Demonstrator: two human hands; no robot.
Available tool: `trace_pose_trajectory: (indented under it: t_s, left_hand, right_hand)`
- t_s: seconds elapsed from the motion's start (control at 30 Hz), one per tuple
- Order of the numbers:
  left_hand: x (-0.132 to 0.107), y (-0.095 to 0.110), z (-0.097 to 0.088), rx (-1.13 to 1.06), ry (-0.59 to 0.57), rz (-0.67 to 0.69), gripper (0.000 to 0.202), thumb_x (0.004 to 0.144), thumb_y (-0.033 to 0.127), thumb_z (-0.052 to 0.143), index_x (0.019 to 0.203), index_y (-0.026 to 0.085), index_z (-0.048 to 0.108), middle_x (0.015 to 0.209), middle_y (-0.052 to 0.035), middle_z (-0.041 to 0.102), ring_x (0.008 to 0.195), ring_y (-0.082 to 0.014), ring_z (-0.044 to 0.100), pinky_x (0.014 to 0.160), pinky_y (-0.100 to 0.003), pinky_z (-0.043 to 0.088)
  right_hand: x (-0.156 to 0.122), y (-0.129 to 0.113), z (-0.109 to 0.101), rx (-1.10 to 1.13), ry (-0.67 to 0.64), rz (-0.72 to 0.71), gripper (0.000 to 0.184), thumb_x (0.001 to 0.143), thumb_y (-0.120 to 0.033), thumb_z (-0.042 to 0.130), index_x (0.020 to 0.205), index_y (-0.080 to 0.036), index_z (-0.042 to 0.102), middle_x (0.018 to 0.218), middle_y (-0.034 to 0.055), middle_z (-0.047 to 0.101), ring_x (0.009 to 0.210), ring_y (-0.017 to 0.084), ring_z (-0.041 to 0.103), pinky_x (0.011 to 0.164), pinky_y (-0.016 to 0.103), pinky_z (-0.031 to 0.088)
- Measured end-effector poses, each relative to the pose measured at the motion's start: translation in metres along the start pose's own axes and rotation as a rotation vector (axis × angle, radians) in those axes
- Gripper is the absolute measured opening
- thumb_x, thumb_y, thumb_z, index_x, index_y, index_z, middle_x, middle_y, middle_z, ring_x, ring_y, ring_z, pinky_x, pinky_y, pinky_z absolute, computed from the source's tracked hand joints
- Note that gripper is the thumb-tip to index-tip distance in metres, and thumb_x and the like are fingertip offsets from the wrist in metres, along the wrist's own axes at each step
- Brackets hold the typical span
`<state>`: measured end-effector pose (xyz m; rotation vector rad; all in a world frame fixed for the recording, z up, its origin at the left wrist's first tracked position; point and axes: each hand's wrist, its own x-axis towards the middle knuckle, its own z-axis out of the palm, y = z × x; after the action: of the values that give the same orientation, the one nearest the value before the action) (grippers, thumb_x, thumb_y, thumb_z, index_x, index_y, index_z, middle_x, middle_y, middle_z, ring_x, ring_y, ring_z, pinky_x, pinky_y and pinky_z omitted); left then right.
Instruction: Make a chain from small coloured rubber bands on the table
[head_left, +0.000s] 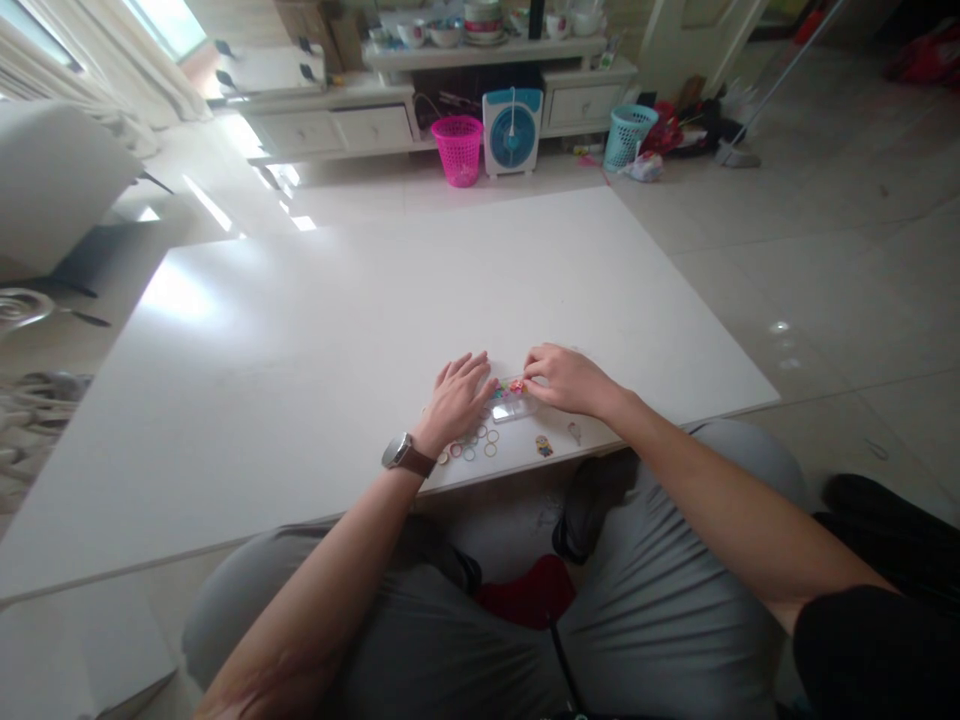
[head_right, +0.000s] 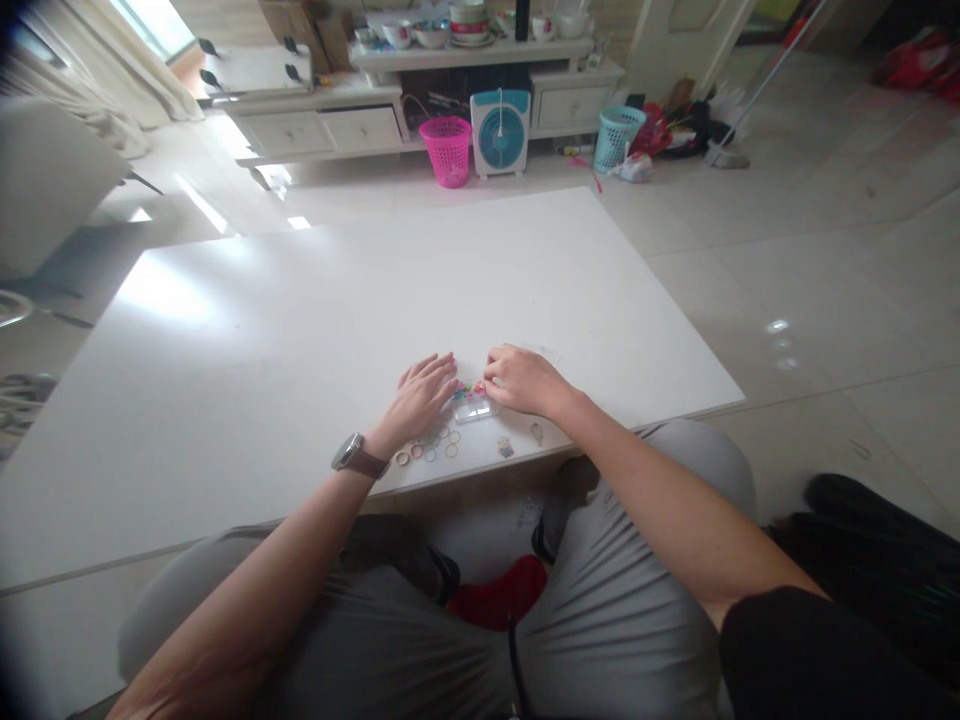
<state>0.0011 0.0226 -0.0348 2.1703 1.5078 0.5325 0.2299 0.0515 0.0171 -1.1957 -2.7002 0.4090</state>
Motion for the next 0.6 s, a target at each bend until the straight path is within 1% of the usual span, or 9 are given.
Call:
trace_pose_trajectory:
  t_s: [0.1,0.23,0.33,0.4,0.5,0.6]
  left_hand:
    - [0.0007,-0.0025,0.0026,0.019,0.021,0.007,0.040,0.104,0.044,0.040,0.130,0.022,0.063,0.152,-0.0091,0.053,0.146,-0.0276,0.039,0.123,-0.052,0.024]
    - [0.0004,-0.0027,0.0021,0.018,0.049,0.021,0.036,0.104,0.039,0.041,0.120,0.019,0.066,0.142,-0.0107,0.059,0.133,-0.0246,0.053,0.123,-0.047,0.029]
    - [0.0005,-0.0031,0.0017,0.000,0.055,0.040,0.032,0.103,0.036,0.043,0.112,0.017,0.068,0.133,-0.0117,0.061,0.127,-0.0243,0.057,0.119,-0.044,0.036]
    - [0.0008,-0.0034,0.0017,-0.014,0.055,0.044,0.031,0.102,0.034,0.044,0.109,0.016,0.068,0.131,-0.0124,0.061,0.125,-0.0247,0.059,0.116,-0.042,0.041]
    - [0.0006,-0.0014,0.0004,-0.042,0.075,0.035,0.032,0.102,0.033,0.045,0.113,0.014,0.068,0.133,-0.0135,0.060,0.122,-0.0246,0.061,0.113,-0.041,0.044]
    - [-0.0018,0.0060,-0.0036,-0.090,0.106,0.045,0.033,0.101,0.033,0.048,0.121,0.013,0.065,0.136,-0.0135,0.059,0.126,-0.0242,0.060,0.115,-0.040,0.044]
  right_hand:
    - [-0.0003,0.0013,0.0015,0.028,0.000,-0.024,0.025,0.097,-0.028,0.059,0.087,-0.018,0.080,0.099,0.0082,0.071,0.094,0.021,0.063,0.084,0.032,0.044]
    - [-0.0009,0.0013,0.0017,0.054,-0.024,-0.067,0.022,0.096,-0.027,0.061,0.092,-0.020,0.082,0.100,0.0067,0.071,0.094,0.020,0.063,0.084,0.030,0.045]
    - [-0.0013,-0.0001,0.0000,0.010,-0.029,-0.048,0.023,0.096,-0.027,0.060,0.094,-0.021,0.082,0.100,0.0068,0.071,0.095,0.020,0.063,0.082,0.030,0.044]
    - [-0.0012,-0.0009,-0.0014,-0.022,-0.023,-0.021,0.025,0.098,-0.027,0.058,0.094,-0.020,0.081,0.099,0.0073,0.071,0.095,0.021,0.063,0.083,0.030,0.044]
    - [-0.0009,-0.0014,-0.0029,-0.039,-0.017,0.006,0.026,0.098,-0.028,0.057,0.091,-0.019,0.080,0.099,0.0078,0.072,0.095,0.021,0.063,0.083,0.031,0.044]
    - [-0.0006,-0.0018,-0.0034,-0.053,-0.009,0.022,0.026,0.098,-0.028,0.056,0.088,-0.019,0.079,0.100,0.0079,0.072,0.095,0.021,0.063,0.083,0.031,0.045]
